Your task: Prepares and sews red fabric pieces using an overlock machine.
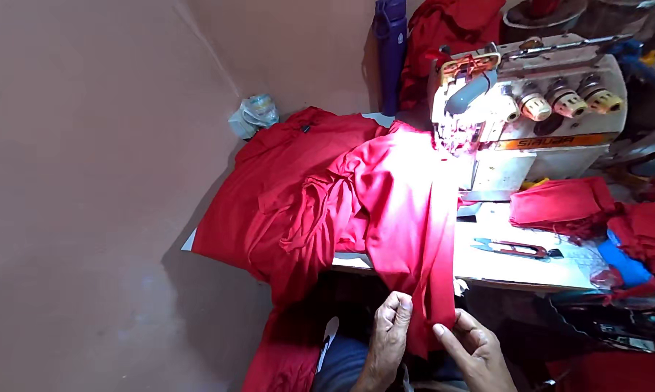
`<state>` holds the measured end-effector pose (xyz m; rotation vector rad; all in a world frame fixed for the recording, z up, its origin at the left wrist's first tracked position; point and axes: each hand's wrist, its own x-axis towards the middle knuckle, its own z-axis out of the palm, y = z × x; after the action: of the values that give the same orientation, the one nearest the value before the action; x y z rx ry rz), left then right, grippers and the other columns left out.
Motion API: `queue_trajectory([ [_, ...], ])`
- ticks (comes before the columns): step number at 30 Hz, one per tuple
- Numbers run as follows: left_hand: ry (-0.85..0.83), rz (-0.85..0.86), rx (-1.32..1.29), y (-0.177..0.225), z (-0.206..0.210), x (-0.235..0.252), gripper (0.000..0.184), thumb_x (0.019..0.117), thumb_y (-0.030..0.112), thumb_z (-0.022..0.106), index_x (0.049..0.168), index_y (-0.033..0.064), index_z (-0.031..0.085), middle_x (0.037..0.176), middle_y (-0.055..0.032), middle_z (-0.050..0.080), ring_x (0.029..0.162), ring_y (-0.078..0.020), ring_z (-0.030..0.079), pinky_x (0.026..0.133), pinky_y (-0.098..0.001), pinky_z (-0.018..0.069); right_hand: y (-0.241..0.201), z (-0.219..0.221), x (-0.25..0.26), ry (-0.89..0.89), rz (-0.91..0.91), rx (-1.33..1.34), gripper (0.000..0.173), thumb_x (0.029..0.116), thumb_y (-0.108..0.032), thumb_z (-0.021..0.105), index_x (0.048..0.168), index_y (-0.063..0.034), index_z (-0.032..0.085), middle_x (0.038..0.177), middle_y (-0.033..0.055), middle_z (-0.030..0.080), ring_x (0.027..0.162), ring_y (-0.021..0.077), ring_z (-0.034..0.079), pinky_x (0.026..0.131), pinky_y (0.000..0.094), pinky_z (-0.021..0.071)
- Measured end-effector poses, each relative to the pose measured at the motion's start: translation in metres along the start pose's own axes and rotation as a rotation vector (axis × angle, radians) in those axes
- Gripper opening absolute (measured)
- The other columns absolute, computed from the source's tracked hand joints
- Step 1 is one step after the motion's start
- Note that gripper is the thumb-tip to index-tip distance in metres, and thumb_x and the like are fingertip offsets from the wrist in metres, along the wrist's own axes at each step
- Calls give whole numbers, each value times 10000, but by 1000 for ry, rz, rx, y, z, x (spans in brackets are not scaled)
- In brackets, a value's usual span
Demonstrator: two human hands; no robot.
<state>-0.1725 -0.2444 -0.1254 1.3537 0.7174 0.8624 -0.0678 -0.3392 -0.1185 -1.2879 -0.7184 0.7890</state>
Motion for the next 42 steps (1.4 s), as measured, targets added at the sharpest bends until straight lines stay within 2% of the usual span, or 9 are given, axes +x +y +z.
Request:
queue_trajectory([
  [3, -75, -89, -78, -7, -4, -6, 212, 1057, 168, 453, 1036, 43, 623, 871, 71, 637, 796, 33, 603, 746, -168, 509, 5, 3, -4, -20, 21, 29, 145, 903, 39, 600, 1032, -18, 635, 871, -47, 732, 785, -3, 699, 740, 184, 593],
  [5, -129, -94, -89, -12, -5, -10, 278, 971, 235, 625, 1105, -7, 601, 936, 37, 663, 851, 2, 643, 782, -201, 550, 10, 5, -7, -45, 29, 23, 141, 891, 44, 627, 1016, -21, 640, 832, -52, 721, 729, -8, 683, 690, 177, 583],
  [8, -109, -139, -207, -19, -2, -12, 254, 891, 155, 724, 1057, 14, 595, 897, 18, 678, 817, -31, 668, 766, -222, 571, 14, 8, -10, -32, 36, 1, 113, 896, 25, 639, 997, -24, 651, 792, -61, 701, 686, -25, 653, 656, 157, 560],
  [13, -33, -340, -392, -21, -5, -14, 35, 966, 69, 610, 994, 49, 600, 874, -16, 689, 815, -88, 685, 790, -283, 588, 6, 8, -11, 35, 65, 9, 137, 880, 75, 594, 988, 12, 649, 795, -50, 707, 683, -28, 656, 660, 157, 561],
  [19, 29, -276, -318, -22, -12, -13, 192, 1032, 99, 512, 920, 74, 666, 820, 22, 699, 780, -46, 675, 764, -241, 572, 11, 4, -15, 45, 83, 0, 153, 904, 71, 555, 996, -18, 639, 810, -65, 703, 734, -20, 673, 707, 169, 572],
  [24, 156, -395, -428, -13, -18, -10, 364, 1128, 220, 296, 1238, -7, 558, 1056, -78, 702, 1010, -122, 687, 918, -313, 568, 13, 2, -16, 42, 101, 24, 156, 936, 59, 522, 1018, -41, 608, 777, -78, 684, 686, -9, 663, 651, 182, 569],
  [30, -41, -283, -291, -25, -27, -12, 191, 975, 89, 591, 1141, -3, 601, 992, -38, 703, 915, -94, 693, 862, -293, 584, 9, 3, -18, 23, 102, 38, 185, 877, 94, 598, 1043, 20, 631, 857, -39, 723, 750, -16, 682, 713, 171, 581],
  [39, 120, -409, -258, -23, -36, -21, 214, 1044, 18, 426, 1175, -21, 591, 953, -53, 715, 837, -109, 710, 799, -283, 598, 27, -8, -24, -69, 159, -51, 121, 912, 32, 590, 978, -1, 686, 839, -25, 720, 764, 0, 689, 742, 195, 587],
  [42, 152, -476, -463, -22, -37, -23, 283, 1094, 106, 308, 1207, 35, 557, 1001, -52, 703, 927, -127, 702, 849, -302, 585, 24, -8, -25, -70, 165, -38, 135, 923, 42, 569, 1000, -4, 670, 835, -35, 728, 768, -2, 697, 749, 196, 591],
])
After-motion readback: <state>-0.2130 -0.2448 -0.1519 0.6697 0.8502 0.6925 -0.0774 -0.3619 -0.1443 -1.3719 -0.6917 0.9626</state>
